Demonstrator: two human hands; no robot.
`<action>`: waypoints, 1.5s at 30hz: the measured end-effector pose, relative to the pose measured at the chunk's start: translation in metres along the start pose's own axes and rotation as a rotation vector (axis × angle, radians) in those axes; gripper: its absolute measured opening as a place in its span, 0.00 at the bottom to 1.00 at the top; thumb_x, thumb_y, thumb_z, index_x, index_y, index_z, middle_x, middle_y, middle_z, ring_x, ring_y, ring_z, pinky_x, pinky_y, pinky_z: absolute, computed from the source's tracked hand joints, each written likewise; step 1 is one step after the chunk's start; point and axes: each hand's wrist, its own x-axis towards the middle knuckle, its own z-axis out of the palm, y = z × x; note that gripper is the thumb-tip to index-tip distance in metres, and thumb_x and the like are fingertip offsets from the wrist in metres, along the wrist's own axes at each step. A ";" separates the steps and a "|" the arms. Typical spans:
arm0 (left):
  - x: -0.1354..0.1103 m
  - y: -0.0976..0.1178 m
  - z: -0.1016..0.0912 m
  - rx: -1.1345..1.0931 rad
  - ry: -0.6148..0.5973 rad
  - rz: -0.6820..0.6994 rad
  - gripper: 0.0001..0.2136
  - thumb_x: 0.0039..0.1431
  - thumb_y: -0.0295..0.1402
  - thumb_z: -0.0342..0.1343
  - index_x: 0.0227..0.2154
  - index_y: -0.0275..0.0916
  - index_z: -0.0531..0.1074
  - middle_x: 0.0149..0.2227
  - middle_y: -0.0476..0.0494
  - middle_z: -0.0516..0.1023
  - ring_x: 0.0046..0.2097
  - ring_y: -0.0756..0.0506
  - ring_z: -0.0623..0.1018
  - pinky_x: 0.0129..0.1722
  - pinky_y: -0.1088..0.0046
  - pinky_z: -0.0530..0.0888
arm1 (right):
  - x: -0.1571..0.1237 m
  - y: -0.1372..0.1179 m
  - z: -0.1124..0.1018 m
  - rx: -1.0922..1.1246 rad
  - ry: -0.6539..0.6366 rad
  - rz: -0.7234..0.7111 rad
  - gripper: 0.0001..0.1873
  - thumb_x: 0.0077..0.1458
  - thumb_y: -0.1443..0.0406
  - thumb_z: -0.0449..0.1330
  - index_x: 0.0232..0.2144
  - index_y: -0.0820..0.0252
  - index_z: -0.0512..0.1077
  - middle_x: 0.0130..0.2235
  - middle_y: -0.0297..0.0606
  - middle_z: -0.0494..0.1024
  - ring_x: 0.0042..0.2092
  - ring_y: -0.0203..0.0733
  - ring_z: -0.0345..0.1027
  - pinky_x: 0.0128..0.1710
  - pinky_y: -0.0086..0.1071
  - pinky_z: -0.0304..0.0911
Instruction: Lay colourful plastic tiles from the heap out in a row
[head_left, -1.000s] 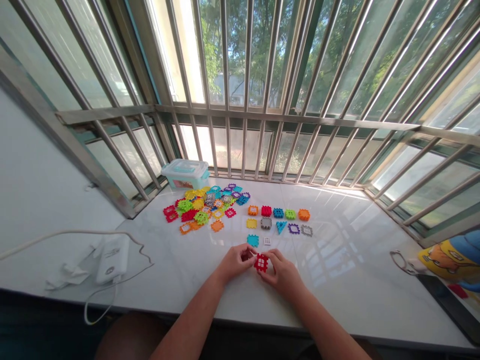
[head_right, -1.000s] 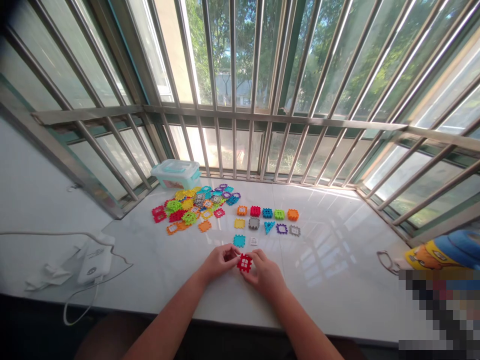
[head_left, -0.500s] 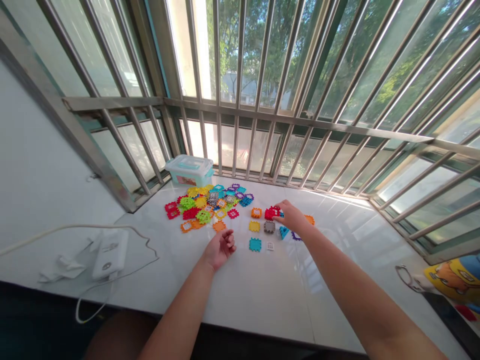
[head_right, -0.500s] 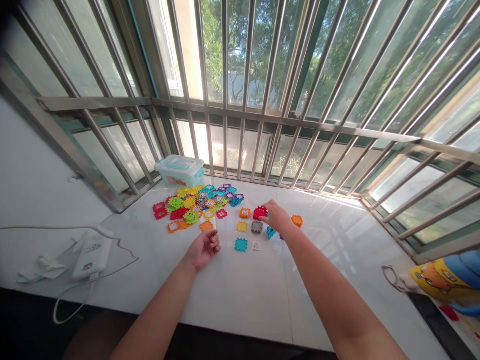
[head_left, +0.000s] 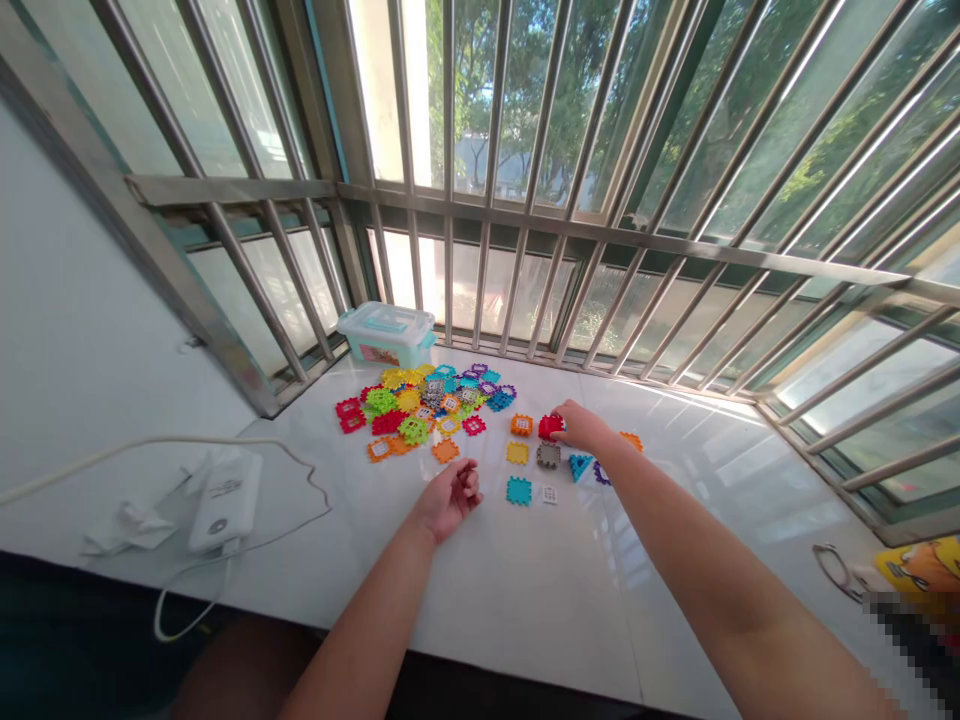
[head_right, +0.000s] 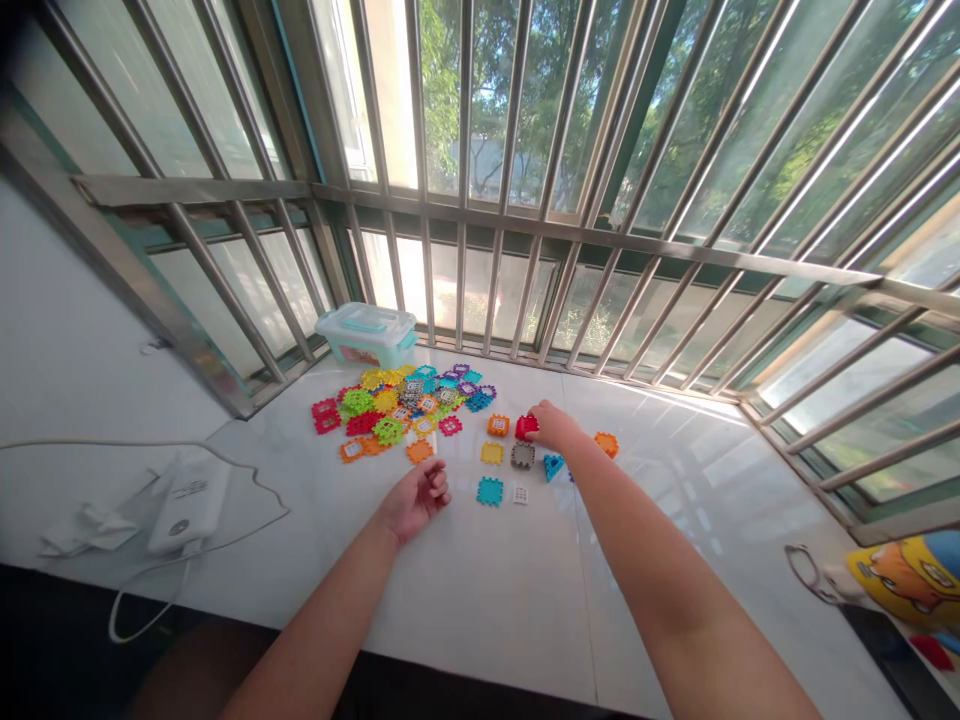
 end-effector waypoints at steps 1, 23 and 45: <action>0.000 0.000 0.001 0.006 0.002 0.000 0.08 0.63 0.35 0.64 0.39 0.38 0.73 0.25 0.56 0.67 0.23 0.55 0.65 0.30 0.73 0.71 | 0.001 0.001 0.001 0.000 0.000 0.001 0.24 0.61 0.55 0.68 0.55 0.59 0.77 0.54 0.48 0.77 0.45 0.46 0.74 0.41 0.31 0.63; -0.001 0.001 0.003 0.009 0.021 0.001 0.06 0.63 0.33 0.63 0.39 0.38 0.72 0.25 0.56 0.67 0.23 0.54 0.65 0.30 0.72 0.72 | 0.010 0.001 0.006 -0.054 -0.074 0.028 0.27 0.60 0.49 0.67 0.54 0.59 0.76 0.54 0.49 0.77 0.49 0.50 0.74 0.42 0.32 0.63; -0.001 0.001 0.002 -0.010 0.021 -0.007 0.07 0.63 0.35 0.62 0.39 0.38 0.72 0.25 0.56 0.67 0.23 0.54 0.65 0.29 0.72 0.71 | -0.113 -0.058 0.019 0.597 0.201 0.078 0.22 0.66 0.44 0.57 0.37 0.55 0.75 0.29 0.33 0.76 0.30 0.40 0.67 0.31 0.32 0.59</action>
